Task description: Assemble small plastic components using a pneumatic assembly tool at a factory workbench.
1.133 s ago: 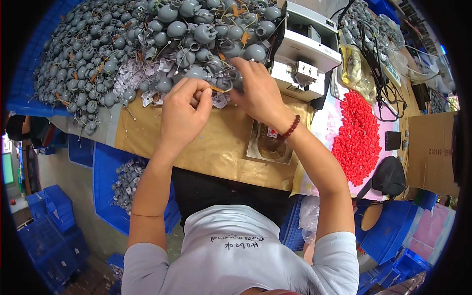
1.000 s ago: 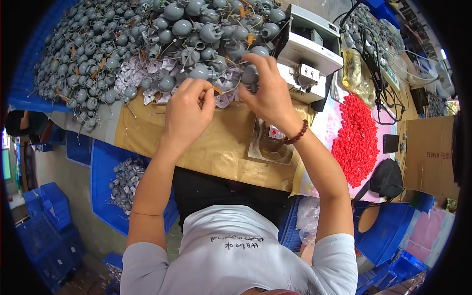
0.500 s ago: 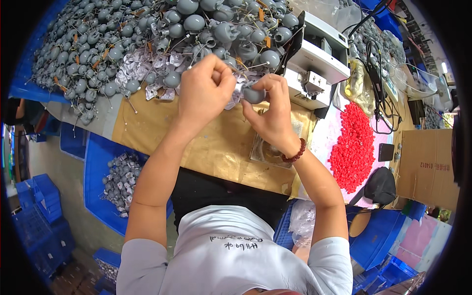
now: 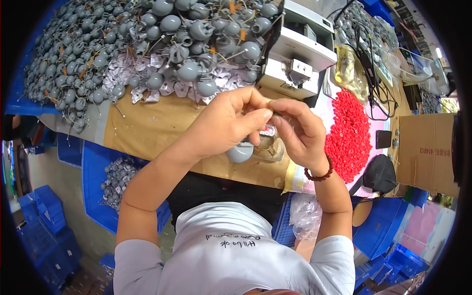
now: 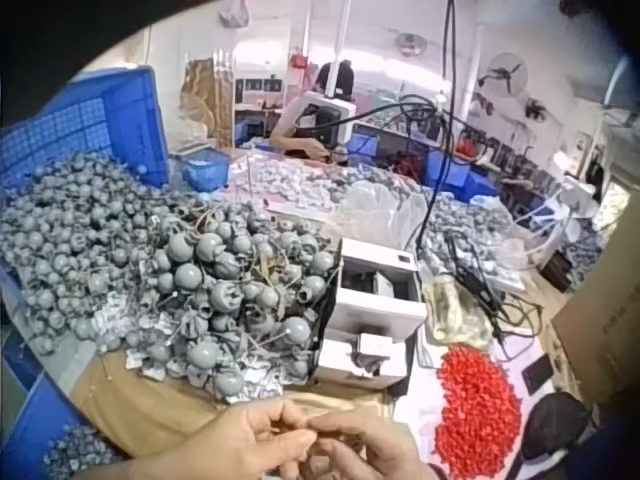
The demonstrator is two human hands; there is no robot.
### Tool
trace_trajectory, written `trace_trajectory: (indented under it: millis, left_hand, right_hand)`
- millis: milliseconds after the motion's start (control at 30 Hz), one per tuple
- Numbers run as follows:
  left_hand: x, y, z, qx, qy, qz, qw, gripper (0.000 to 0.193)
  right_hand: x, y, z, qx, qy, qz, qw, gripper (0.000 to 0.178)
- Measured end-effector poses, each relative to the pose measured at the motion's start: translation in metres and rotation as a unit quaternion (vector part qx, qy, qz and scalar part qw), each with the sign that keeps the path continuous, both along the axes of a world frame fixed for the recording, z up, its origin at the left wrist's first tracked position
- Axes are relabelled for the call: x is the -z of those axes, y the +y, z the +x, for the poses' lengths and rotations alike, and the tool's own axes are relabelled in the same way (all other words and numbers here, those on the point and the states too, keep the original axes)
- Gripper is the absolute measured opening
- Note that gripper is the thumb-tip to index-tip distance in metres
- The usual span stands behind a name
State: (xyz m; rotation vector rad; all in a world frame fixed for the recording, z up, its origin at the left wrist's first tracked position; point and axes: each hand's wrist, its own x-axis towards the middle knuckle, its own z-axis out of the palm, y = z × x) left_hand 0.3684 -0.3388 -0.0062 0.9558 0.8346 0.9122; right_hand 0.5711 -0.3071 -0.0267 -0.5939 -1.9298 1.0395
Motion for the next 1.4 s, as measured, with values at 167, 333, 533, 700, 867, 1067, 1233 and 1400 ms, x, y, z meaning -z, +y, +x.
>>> trace_trajectory:
  millis: [167,333,533,700,867,1067,1233,1400]
  left_hand:
    - [0.036,-0.022,0.014,0.026,-0.128,-0.186,0.974,0.026]
    - [0.065,-0.053,0.023,-0.019,0.291,0.097,0.952,0.027]
    - [0.078,-0.06,0.033,-0.034,0.365,0.269,0.891,0.03]
    - [0.078,-0.058,0.034,-0.005,0.376,0.272,0.886,0.028]
    - [0.073,-0.055,0.031,-0.017,0.396,0.29,0.871,0.028]
    - [0.076,-0.057,0.035,-0.022,0.399,0.296,0.867,0.026]
    - [0.076,-0.06,0.037,-0.031,0.401,0.284,0.871,0.027]
    - [0.083,-0.067,0.037,-0.052,0.411,0.313,0.854,0.028]
  right_hand:
    - [0.011,-0.014,0.037,0.042,-0.102,-0.204,0.973,0.013]
    - [0.048,-0.01,0.046,0.056,-0.252,0.1,0.961,0.019]
    - [0.059,-0.007,0.038,0.042,-0.324,0.241,0.914,0.028]
    - [0.047,-0.011,0.037,0.017,-0.382,0.25,0.89,0.029]
    - [0.043,-0.017,0.037,0.022,-0.429,0.211,0.878,0.038]
    - [0.041,-0.02,0.029,0.033,-0.434,0.237,0.869,0.02]
    - [0.043,-0.024,0.026,0.041,-0.454,0.245,0.856,0.02]
    - [0.053,-0.042,0.029,0.048,-0.455,0.29,0.841,0.026]
